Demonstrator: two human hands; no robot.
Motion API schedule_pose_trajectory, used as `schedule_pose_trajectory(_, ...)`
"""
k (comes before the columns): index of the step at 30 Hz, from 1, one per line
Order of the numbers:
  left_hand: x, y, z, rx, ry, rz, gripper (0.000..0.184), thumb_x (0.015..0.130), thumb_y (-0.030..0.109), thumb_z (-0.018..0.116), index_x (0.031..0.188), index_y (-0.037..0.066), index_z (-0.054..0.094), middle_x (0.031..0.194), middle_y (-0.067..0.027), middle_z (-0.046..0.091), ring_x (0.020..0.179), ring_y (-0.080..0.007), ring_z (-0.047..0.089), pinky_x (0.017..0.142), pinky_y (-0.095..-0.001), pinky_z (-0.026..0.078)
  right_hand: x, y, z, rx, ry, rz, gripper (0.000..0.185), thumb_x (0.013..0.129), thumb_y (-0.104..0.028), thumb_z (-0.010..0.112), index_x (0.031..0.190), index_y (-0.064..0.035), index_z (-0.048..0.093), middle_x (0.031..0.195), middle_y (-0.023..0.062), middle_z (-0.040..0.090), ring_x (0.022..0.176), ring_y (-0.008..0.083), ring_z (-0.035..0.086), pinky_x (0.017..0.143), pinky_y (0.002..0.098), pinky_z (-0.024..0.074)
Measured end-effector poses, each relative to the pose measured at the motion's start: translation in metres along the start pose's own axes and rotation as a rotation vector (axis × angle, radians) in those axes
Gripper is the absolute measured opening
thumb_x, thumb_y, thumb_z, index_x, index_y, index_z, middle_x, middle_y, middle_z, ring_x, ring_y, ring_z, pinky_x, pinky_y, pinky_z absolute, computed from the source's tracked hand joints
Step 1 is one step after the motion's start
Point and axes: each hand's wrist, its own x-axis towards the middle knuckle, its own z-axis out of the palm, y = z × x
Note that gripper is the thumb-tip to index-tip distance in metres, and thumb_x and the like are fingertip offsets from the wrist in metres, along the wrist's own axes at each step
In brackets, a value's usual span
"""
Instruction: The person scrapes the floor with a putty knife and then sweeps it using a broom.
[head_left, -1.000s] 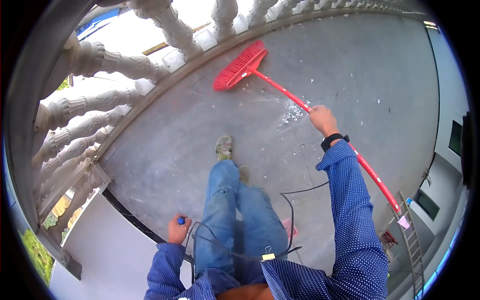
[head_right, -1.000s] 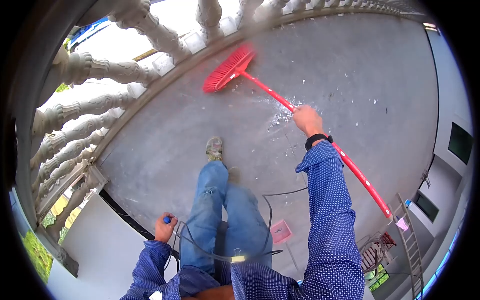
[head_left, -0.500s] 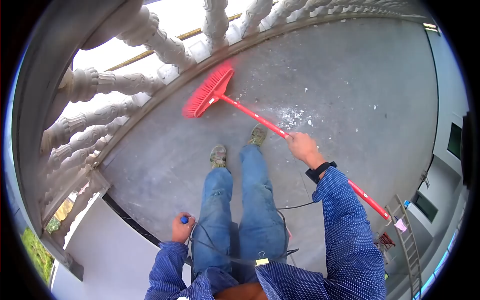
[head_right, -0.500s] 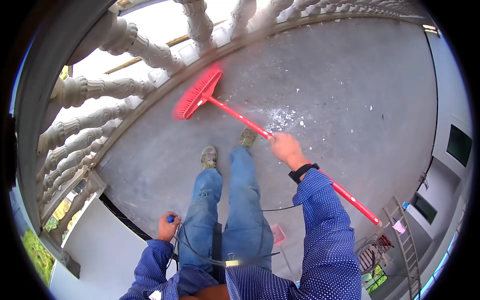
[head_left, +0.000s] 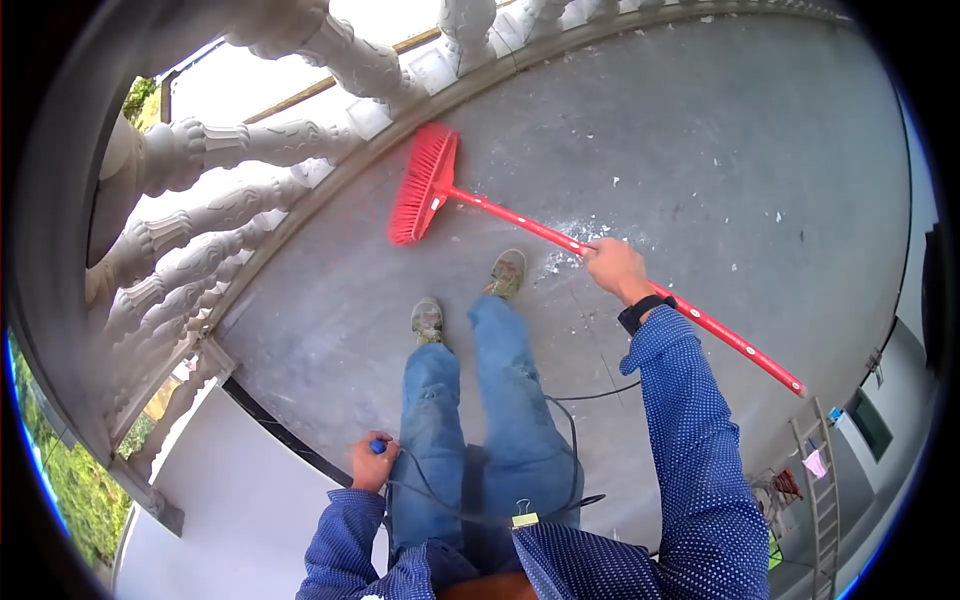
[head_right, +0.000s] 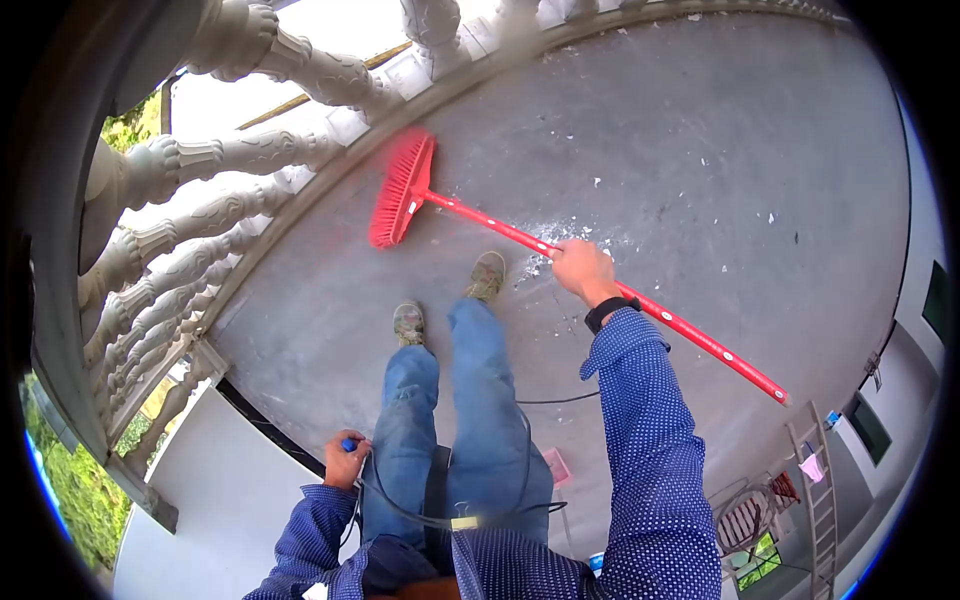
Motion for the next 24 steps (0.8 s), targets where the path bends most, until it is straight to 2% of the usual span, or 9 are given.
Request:
schedule_pose_trajectory(2, -0.002, 0.018, 0.012, 0.003, -0.015, 0.004, 0.023, 0.078, 0.017, 0.077, 0.089, -0.002, 0.069, 0.074, -0.0097, 0.068, 0.070, -0.0154, 0.064, 0.069, -0.0311, 0.052, 0.006, 0.032, -0.033, 0.041, 0.035, 0.054, 0.034, 0.097, -0.038, 0.052, 0.111, -0.0168, 0.075, 0.108, 0.0160, 0.072, 0.105, 0.0387, 0.066, 0.091, 0.0492, 0.0515)
schedule_pose_trajectory(6, -0.004, 0.048, 0.018, 0.080, -0.049, 0.012, 0.023, 0.080, 0.018, 0.076, 0.092, -0.001, 0.070, 0.075, -0.0093, 0.068, 0.071, -0.0157, 0.064, 0.070, -0.0314, 0.052, 0.024, 0.095, -0.059, 0.079, 0.107, 0.116, 0.035, 0.097, -0.039, 0.052, 0.112, -0.0153, 0.074, 0.107, 0.0173, 0.072, 0.105, 0.0392, 0.066, 0.089, 0.0495, 0.0508)
schedule_pose_trajectory(8, -0.006, 0.056, 0.018, 0.104, -0.051, 0.018, 0.023, 0.080, 0.018, 0.075, 0.092, -0.001, 0.070, 0.075, -0.0092, 0.068, 0.071, -0.0159, 0.064, 0.070, -0.0316, 0.052, 0.021, 0.108, -0.074, 0.092, 0.120, 0.155, 0.036, 0.097, -0.039, 0.052, 0.112, -0.0145, 0.073, 0.106, 0.0175, 0.072, 0.105, 0.0393, 0.066, 0.088, 0.0496, 0.0505)
schedule_pose_trajectory(10, -0.009, 0.063, 0.014, 0.109, -0.020, -0.016, 0.023, 0.080, 0.017, 0.075, 0.092, -0.002, 0.069, 0.075, -0.0093, 0.068, 0.071, -0.0161, 0.064, 0.069, -0.0318, 0.052, 0.011, 0.117, -0.079, 0.134, 0.231, 0.171, 0.036, 0.098, -0.038, 0.050, 0.109, -0.0123, 0.072, 0.102, 0.0180, 0.072, 0.101, 0.0405, 0.066, 0.085, 0.0509, 0.0506)
schedule_pose_trajectory(14, -0.011, 0.066, 0.013, 0.015, -0.011, -0.038, 0.023, 0.080, 0.017, 0.075, 0.091, -0.002, 0.069, 0.074, -0.0101, 0.068, 0.070, -0.0164, 0.064, 0.069, -0.0323, 0.052, -0.017, 0.126, -0.068, 0.039, 0.228, 0.172, 0.035, 0.100, -0.037, 0.048, 0.109, -0.0109, 0.070, 0.096, 0.0186, 0.072, 0.096, 0.0422, 0.067, 0.081, 0.0524, 0.0507)
schedule_pose_trajectory(19, -0.011, 0.058, 0.025, 0.079, -0.028, 0.062, 0.020, 0.082, 0.015, 0.075, 0.089, -0.002, 0.067, 0.073, -0.0078, 0.067, 0.065, -0.0150, 0.062, 0.063, -0.0307, 0.051, -0.062, 0.093, -0.025, 0.059, 0.130, 0.016, 0.037, 0.103, -0.039, 0.044, 0.112, -0.0100, 0.064, 0.085, 0.0226, 0.070, 0.084, 0.0455, 0.068, 0.075, 0.0571, 0.0515)
schedule_pose_trajectory(21, -0.012, 0.061, 0.030, -0.012, -0.041, 0.073, 0.016, 0.082, 0.011, 0.074, 0.087, -0.001, 0.065, 0.071, -0.0058, 0.065, 0.065, -0.0120, 0.060, 0.061, -0.0290, 0.049, -0.068, 0.061, -0.010, 0.046, 0.013, -0.050, 0.037, 0.103, -0.039, 0.044, 0.112, -0.0094, 0.064, 0.087, 0.0213, 0.071, 0.086, 0.0442, 0.068, 0.077, 0.0566, 0.0524)
schedule_pose_trajectory(22, -0.008, 0.048, 0.033, -0.097, -0.083, -0.007, 0.015, 0.082, 0.010, 0.073, 0.085, -0.002, 0.065, 0.071, -0.0051, 0.065, 0.064, -0.0106, 0.058, 0.059, -0.0277, 0.047, -0.067, 0.046, 0.002, 0.047, 0.012, -0.112, 0.036, 0.102, -0.038, 0.045, 0.110, -0.0090, 0.065, 0.088, 0.0206, 0.071, 0.087, 0.0436, 0.068, 0.077, 0.0563, 0.0524)
schedule_pose_trajectory(24, -0.010, 0.052, 0.035, -0.083, -0.062, 0.023, 0.013, 0.083, 0.009, 0.072, 0.085, -0.001, 0.064, 0.071, -0.0034, 0.063, 0.064, -0.0096, 0.056, 0.059, -0.0266, 0.046, -0.060, 0.013, 0.018, 0.078, -0.024, -0.176, 0.031, 0.101, -0.032, 0.049, 0.106, -0.0073, 0.067, 0.089, 0.0204, 0.072, 0.087, 0.0421, 0.069, 0.078, 0.0539, 0.0532)
